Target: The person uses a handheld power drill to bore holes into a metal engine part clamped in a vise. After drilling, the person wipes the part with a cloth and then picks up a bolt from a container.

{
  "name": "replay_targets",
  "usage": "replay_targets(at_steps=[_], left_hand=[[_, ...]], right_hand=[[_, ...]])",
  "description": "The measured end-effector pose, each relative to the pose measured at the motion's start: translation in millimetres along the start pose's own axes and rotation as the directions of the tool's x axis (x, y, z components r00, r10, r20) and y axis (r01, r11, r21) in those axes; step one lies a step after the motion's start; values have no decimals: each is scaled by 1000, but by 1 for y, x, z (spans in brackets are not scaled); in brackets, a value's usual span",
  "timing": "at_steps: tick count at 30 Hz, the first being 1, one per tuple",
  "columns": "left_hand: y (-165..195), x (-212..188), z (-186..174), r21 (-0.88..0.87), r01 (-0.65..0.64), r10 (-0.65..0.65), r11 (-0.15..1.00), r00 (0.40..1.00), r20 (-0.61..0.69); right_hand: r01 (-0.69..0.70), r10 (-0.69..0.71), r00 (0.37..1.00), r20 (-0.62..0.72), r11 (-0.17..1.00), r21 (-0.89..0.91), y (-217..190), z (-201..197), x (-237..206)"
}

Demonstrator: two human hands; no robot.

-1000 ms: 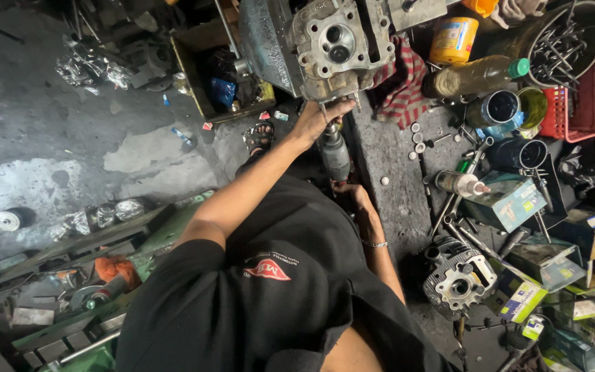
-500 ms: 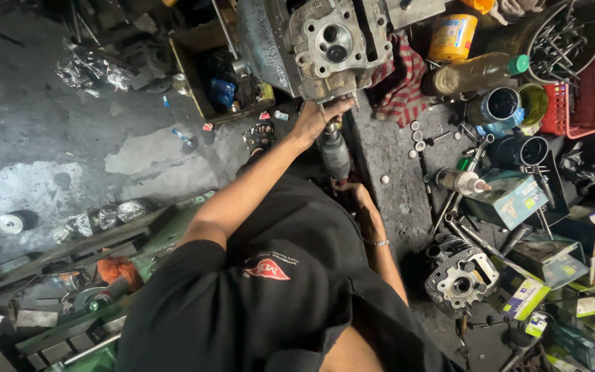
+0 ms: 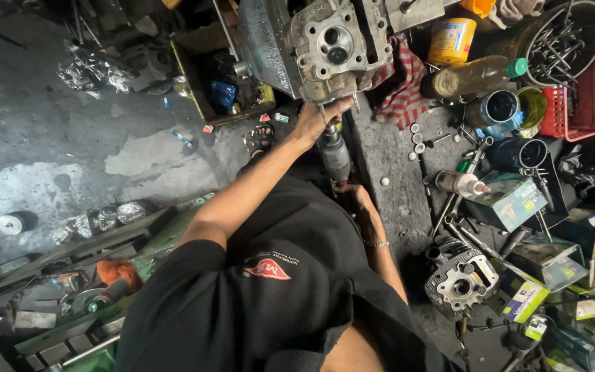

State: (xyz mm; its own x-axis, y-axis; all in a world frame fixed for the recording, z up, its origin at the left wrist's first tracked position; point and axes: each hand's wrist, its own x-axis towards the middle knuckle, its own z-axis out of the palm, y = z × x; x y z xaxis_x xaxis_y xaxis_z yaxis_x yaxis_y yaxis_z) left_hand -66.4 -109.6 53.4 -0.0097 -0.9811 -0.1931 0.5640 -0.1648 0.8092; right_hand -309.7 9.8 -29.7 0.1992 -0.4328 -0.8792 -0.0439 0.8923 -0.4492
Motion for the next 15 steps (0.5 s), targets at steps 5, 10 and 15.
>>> replay_targets(at_steps=[5, 10, 15], left_hand=[[1, -2, 0, 10, -13, 13, 1000, 1000, -3], [3, -3, 1, 8, -34, 34, 999, 999, -5], [-1, -3, 0, -15, -21, 21, 1000, 1000, 3]], right_hand=[[46, -46, 999, 12, 999, -4, -1, 0, 0], [-28, 27, 996, -81, 999, -20, -2, 4, -3], [-69, 70, 992, -107, 997, 19, 0, 2, -1]])
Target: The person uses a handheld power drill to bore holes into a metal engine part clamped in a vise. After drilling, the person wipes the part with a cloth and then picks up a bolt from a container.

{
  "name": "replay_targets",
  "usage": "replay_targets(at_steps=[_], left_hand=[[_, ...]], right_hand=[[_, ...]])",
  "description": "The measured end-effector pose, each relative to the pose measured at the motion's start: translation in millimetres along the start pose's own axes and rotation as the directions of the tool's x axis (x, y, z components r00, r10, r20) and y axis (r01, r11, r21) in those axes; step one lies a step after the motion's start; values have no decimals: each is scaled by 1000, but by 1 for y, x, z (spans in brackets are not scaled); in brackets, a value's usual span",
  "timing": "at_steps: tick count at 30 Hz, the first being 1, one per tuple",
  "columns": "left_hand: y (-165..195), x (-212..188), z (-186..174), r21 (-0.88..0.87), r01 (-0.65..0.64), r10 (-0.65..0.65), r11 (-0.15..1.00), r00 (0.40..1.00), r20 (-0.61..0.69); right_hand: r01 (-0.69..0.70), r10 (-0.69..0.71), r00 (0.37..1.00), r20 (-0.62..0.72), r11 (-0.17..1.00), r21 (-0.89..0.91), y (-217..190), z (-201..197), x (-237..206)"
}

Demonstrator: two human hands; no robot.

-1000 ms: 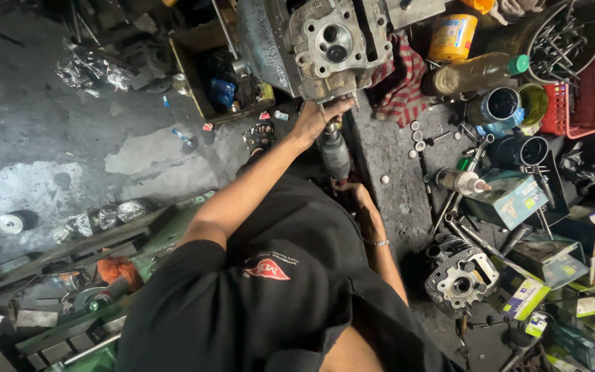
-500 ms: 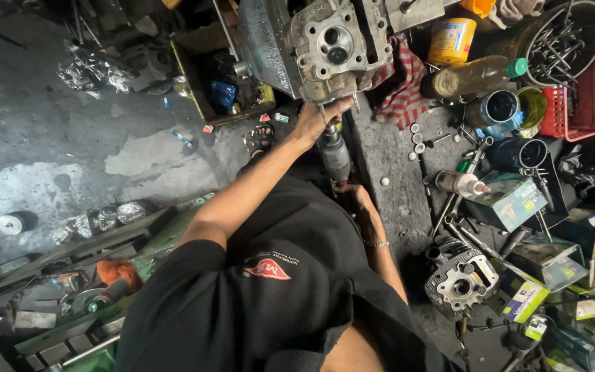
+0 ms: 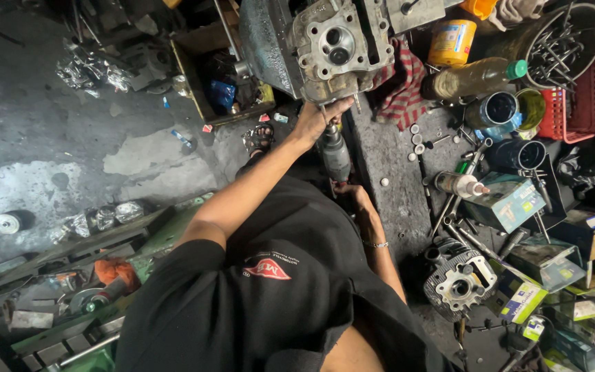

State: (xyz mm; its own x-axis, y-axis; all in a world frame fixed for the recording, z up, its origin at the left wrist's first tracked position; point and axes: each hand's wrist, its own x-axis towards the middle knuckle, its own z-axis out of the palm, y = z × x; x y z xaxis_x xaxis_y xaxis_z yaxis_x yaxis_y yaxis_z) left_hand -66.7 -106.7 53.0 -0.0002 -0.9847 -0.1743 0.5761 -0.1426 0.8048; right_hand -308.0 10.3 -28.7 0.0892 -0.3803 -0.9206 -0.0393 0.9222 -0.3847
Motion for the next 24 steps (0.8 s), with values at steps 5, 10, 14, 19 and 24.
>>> replay_targets(at_steps=[5, 10, 14, 19, 24], left_hand=[[-6, 2, 1, 88, 35, -30, 995, 998, -49], [-11, 0, 0, 167, -6, 13, 986, 999, -42], [-22, -5, -4, 82, -172, 166, 982, 983, 77], [-38, -4, -5, 11, -217, 216, 976, 973, 81], [-38, -4, -1, -87, -178, 185, 980, 980, 76]], right_hand=[[-49, 49, 999, -3, 989, -142, 0, 1, 1], [82, -71, 992, 103, 991, -104, -2, 4, -4], [140, -126, 987, 100, 978, -153, -3, 6, -6], [124, -103, 987, 127, 977, -173, 3, 5, -1], [5, 8, 993, 117, 994, -107, 9, -2, 5]])
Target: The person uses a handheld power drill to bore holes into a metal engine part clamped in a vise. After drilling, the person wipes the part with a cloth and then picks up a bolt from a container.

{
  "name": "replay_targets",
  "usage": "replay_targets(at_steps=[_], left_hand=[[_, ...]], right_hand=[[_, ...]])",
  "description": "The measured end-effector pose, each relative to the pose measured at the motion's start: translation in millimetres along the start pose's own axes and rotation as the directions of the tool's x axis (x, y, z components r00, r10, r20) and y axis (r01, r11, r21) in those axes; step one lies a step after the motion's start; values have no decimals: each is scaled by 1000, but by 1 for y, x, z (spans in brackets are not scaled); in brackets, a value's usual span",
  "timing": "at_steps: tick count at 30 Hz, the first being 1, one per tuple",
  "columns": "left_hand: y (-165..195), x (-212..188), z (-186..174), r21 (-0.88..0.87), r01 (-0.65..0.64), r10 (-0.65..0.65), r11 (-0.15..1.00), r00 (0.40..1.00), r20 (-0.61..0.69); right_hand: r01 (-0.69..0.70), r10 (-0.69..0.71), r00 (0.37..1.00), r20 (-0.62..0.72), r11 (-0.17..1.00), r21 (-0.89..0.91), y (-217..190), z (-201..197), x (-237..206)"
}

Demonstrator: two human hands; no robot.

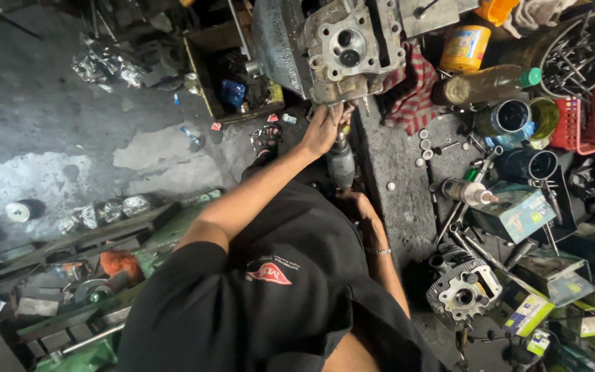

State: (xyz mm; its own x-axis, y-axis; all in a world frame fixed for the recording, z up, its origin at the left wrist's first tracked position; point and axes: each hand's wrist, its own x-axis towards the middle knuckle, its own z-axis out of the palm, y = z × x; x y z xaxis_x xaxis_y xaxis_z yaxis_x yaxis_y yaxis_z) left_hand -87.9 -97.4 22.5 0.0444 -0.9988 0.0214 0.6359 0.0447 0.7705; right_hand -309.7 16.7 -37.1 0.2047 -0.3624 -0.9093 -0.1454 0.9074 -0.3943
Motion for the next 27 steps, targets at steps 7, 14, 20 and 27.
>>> replay_targets(at_steps=[7, 14, 20, 27], left_hand=[[4, 2, 6, -123, 57, -58, 991, 998, -4], [9, 2, 9, -96, 42, -44, 994, 999, -21], [18, 1, 6, -258, 112, -103, 960, 994, 48], [13, 2, 5, -276, 55, -58, 960, 998, -2]], right_hand=[[80, -80, 997, -3, 997, 15, 5, -3, -2], [-50, 53, 998, -45, 997, 60, 0, 4, -17], [13, -14, 1000, 10, 998, 68, 4, -3, -9], [-17, 14, 997, 81, 999, 32, 9, -7, -10]])
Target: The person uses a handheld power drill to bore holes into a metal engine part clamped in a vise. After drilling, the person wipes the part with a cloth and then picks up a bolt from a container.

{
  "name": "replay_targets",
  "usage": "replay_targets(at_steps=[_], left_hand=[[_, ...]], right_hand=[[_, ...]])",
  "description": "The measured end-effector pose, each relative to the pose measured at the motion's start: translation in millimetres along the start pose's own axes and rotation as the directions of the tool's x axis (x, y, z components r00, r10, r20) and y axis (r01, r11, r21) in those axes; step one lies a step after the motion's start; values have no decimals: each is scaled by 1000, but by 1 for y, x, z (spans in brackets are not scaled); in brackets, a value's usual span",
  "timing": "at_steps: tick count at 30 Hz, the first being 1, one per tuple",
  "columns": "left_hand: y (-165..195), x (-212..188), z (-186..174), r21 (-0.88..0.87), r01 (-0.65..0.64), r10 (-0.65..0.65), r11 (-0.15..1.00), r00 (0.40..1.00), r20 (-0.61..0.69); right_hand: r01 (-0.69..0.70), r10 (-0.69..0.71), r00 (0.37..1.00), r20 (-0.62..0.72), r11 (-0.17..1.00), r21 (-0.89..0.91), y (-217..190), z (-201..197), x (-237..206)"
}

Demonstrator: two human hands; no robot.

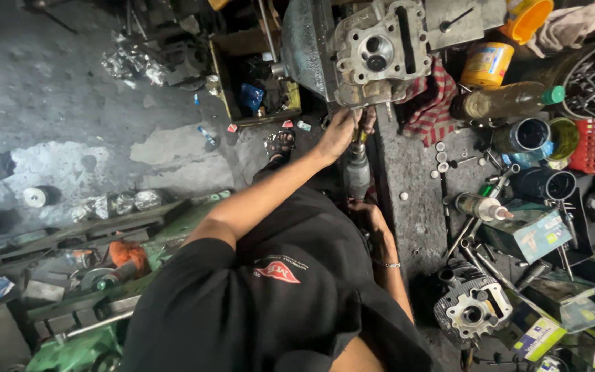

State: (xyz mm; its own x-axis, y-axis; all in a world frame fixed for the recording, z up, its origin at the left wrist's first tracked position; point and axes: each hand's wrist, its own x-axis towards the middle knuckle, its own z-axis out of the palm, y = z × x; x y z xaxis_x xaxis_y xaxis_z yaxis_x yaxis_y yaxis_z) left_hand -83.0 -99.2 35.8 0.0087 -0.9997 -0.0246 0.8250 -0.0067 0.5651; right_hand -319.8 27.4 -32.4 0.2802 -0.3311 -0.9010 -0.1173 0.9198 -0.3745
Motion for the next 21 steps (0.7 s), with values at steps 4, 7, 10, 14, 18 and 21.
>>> replay_targets(at_steps=[4, 7, 10, 14, 18, 21], left_hand=[[7, -3, -5, 83, 57, -51, 995, 996, -71], [18, -8, -6, 170, 98, -83, 981, 992, -92], [27, -15, -8, 366, 86, -50, 927, 993, -106], [33, -25, -15, 565, 99, 0, 819, 985, -172], [42, -27, -16, 664, 222, -3, 714, 949, -314], [51, -32, -8, 474, 87, -12, 876, 987, -160]], right_hand=[[4, -13, 993, -117, 997, -76, -1, -1, -8], [22, -25, 995, -97, 999, -32, -2, -2, -7], [85, -85, 992, -89, 996, -7, 0, -1, -2], [28, -25, 995, -93, 999, 36, 3, 3, 0], [112, -113, 987, -115, 994, -18, 3, 10, -5], [132, -137, 989, -64, 989, -73, -2, 14, -8]])
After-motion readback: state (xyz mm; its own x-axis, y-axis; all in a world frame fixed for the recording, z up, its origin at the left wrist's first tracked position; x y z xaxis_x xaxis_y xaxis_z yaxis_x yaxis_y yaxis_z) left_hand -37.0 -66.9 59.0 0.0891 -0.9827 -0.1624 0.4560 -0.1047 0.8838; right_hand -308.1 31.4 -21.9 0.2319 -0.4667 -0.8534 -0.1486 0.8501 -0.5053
